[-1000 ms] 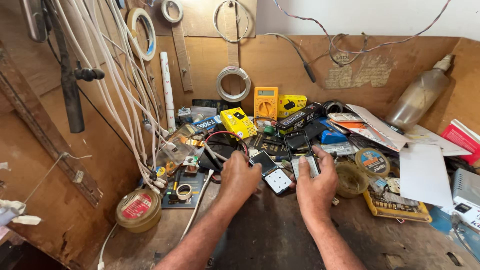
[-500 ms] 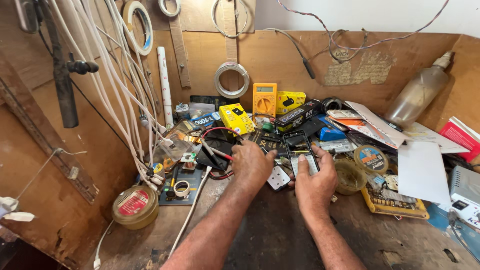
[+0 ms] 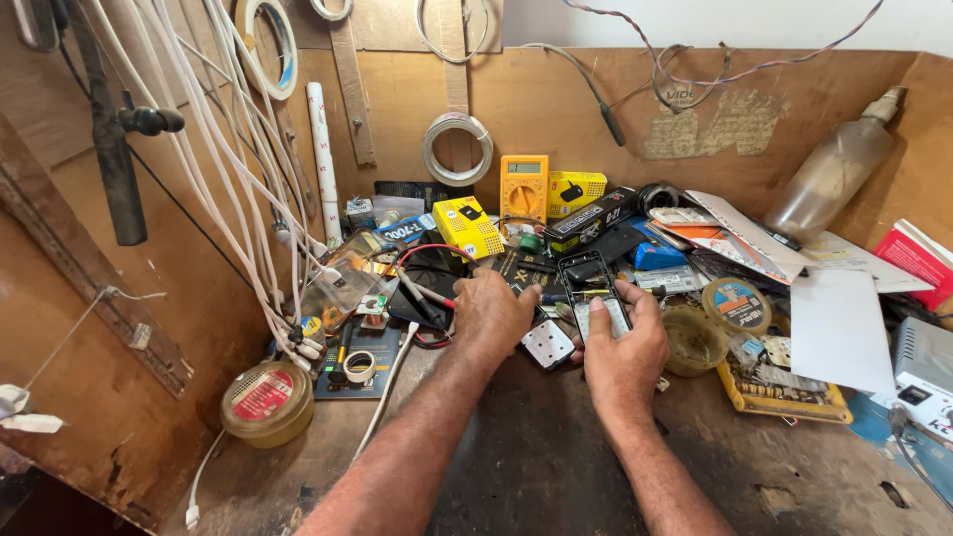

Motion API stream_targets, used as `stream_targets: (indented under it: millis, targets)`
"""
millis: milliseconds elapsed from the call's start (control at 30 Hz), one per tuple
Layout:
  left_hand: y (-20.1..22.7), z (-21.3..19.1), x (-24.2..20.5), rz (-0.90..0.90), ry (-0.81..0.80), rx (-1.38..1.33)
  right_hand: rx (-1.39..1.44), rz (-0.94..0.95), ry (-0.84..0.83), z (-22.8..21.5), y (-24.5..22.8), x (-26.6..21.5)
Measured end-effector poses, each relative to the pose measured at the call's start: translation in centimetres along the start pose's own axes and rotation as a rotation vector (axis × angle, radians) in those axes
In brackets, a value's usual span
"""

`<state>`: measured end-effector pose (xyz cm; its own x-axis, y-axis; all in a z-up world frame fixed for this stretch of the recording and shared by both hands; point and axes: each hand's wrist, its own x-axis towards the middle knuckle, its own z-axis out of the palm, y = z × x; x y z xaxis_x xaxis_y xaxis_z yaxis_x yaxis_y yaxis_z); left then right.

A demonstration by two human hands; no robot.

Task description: The person assembles a small electronic device by attaching a circuit board to a black plastic housing. They align the components, press them together, and adjust the fit by hand on a cluttered workbench.

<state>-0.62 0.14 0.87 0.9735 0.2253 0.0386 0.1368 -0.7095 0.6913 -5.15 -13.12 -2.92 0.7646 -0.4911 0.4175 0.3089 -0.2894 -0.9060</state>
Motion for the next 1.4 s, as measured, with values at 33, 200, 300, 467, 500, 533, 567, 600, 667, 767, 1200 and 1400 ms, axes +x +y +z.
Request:
stream_targets:
  millis: [33, 200, 300, 467, 500, 533, 567, 600, 667, 767, 1200, 1400]
  targets:
    - [0.0, -0.4, 0.0, -0.006, -0.021, -0.028, 0.004, 0.009, -0.003, 0.0, 0.0, 0.0]
    - [-1.6, -1.2, 1.4, 0.193, -0.007, -0.035, -0.003, 0.001, 0.009, 0.0, 0.1, 0.0]
    - [-3.8, -2.1, 2.8, 0.638, 0.150, -0.084, 0.046, 0.039, 0.001, 0.1, 0.2, -0.1]
    - [-4.8, -4.6, 3.4, 1.003, -0.144, -0.060, 0.046, 0.024, 0.013, 0.2, 0.0, -0.1]
    - [-4.5, -4.8, 3.3, 1.021, -0.182, 0.015, 0.038, 0.027, 0.010, 0.1, 0.0, -0.1]
    - [-4.3, -4.9, 3.2, 1.035, -0.222, 0.088, 0.042, 0.027, 0.009, 0.1, 0.1, -0.1]
    - [-4.1, -4.9, 3.2, 1.049, -0.262, 0.162, 0.046, 0.027, 0.008, 0.1, 0.2, -0.1]
    - [-3.8, -4.9, 3.3, 1.062, -0.283, 0.198, 0.052, 0.027, 0.003, 0.2, 0.2, -0.1]
    - [-3.0, -4.5, 3.6, 1.088, -0.327, 0.269, 0.048, 0.024, 0.005, 0.2, 0.1, 0.0]
    - [-2.4, -4.5, 4.6, 1.064, -0.415, 0.316, 0.038, 0.041, 0.005, 0.2, -0.1, 0.0]
    - [-1.1, -5.0, 4.7, 1.011, -0.562, 0.403, 0.016, 0.049, -0.003, 0.1, -0.4, 0.0]
    - [-1.7, -4.8, 4.8, 1.035, -0.556, 0.340, 0.008, 0.037, 0.003, 0.2, -0.2, 0.0]
